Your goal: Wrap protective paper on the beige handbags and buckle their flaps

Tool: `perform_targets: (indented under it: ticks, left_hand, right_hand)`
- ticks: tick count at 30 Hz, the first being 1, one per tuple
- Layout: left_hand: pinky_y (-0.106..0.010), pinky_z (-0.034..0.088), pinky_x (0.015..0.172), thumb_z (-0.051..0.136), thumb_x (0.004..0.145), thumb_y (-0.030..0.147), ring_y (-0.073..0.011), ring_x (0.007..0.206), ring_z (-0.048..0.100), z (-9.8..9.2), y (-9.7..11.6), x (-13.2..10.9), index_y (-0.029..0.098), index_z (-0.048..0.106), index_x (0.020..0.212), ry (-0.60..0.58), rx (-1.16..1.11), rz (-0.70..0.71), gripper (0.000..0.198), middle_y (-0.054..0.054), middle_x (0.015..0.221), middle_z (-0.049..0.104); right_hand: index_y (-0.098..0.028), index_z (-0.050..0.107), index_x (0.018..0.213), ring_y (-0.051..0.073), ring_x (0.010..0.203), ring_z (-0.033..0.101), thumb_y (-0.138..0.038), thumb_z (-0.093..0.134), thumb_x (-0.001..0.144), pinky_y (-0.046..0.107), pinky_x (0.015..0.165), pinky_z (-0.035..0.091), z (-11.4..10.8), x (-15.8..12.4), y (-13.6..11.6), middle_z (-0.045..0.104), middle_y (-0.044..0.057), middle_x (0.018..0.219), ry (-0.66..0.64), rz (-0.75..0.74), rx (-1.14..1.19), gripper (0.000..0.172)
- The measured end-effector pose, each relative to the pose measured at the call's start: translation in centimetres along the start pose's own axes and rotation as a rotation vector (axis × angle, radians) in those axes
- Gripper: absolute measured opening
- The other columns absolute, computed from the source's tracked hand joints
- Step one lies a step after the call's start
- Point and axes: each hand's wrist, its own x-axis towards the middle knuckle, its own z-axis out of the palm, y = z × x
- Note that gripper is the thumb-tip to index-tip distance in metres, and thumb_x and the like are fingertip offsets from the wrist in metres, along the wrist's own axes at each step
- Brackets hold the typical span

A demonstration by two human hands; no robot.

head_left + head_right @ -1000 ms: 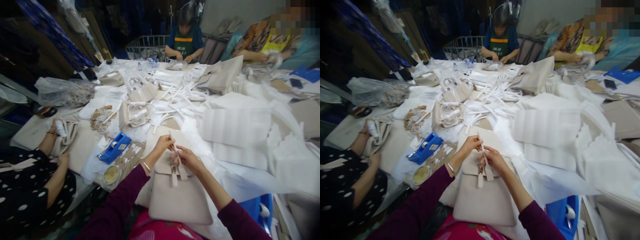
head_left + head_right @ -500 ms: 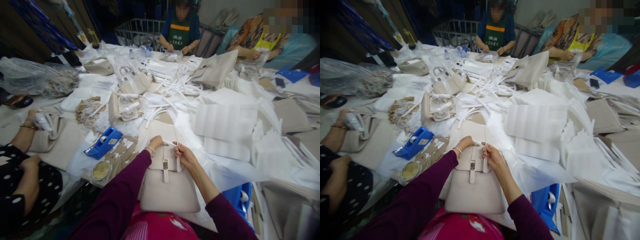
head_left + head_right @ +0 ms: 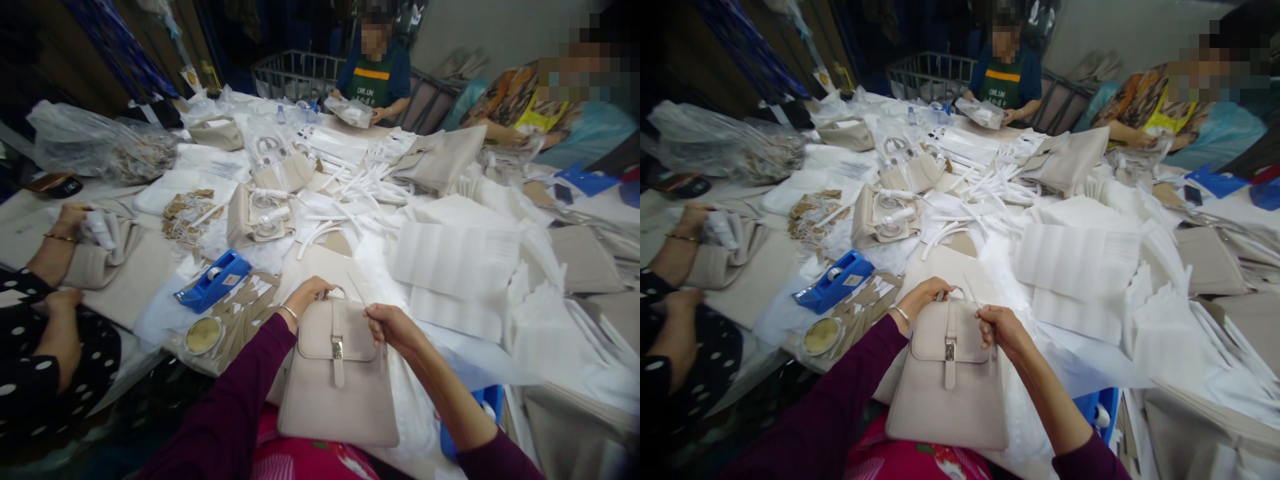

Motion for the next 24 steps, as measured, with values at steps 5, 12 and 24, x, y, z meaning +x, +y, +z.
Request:
perform_targets:
  ticks: [5, 12, 24]
  left_hand:
    - [-0.022, 0.041, 0.05, 0.06, 0.078, 0.034, -0.0077, 0.043, 0.046, 0.0, 0.9, -0.9, 0.013, 0.057, 0.062, -0.032, -0.319, -0.102, 0.027, 0.003, 0.045, 0.051]
    - [-0.021, 0.036, 0.044, 0.049, 0.081, 0.017, -0.0078, 0.039, 0.044, 1.0, 1.5, -2.3, 0.014, 0.049, 0.058, 0.077, -0.332, -0.156, 0.022, 0.004, 0.039, 0.046]
    - [-0.021, 0.032, 0.043, 0.056, 0.071, 0.018, -0.0076, 0.039, 0.039, 0.8, 2.3, -3.1, 0.014, 0.051, 0.053, 0.011, -0.249, -0.073, 0.019, 0.004, 0.039, 0.044]
  right_hand:
    - [-0.014, 0.058, 0.07, 0.01, 0.029, 0.036, -0.022, 0.051, 0.073, 0.025, 0.03, 0.041, 1.1, -0.8, 0.1, 0.046, -0.003, 0.038, -0.012, 0.224, -0.161, 0.011]
    - [-0.013, 0.053, 0.07, 0.012, 0.031, 0.045, -0.014, 0.05, 0.077, 0.024, 0.032, 0.045, 4.7, 3.6, 0.3, 0.052, 0.0, 0.039, 0.091, 0.13, -0.144, 0.007]
    - [-0.011, 0.047, 0.109, 0.013, 0.038, 0.055, -0.013, 0.052, 0.08, 0.028, 0.041, 0.051, 6.6, 3.6, 1.4, 0.059, 0.0, 0.051, 0.087, 0.029, -0.003, 0.03]
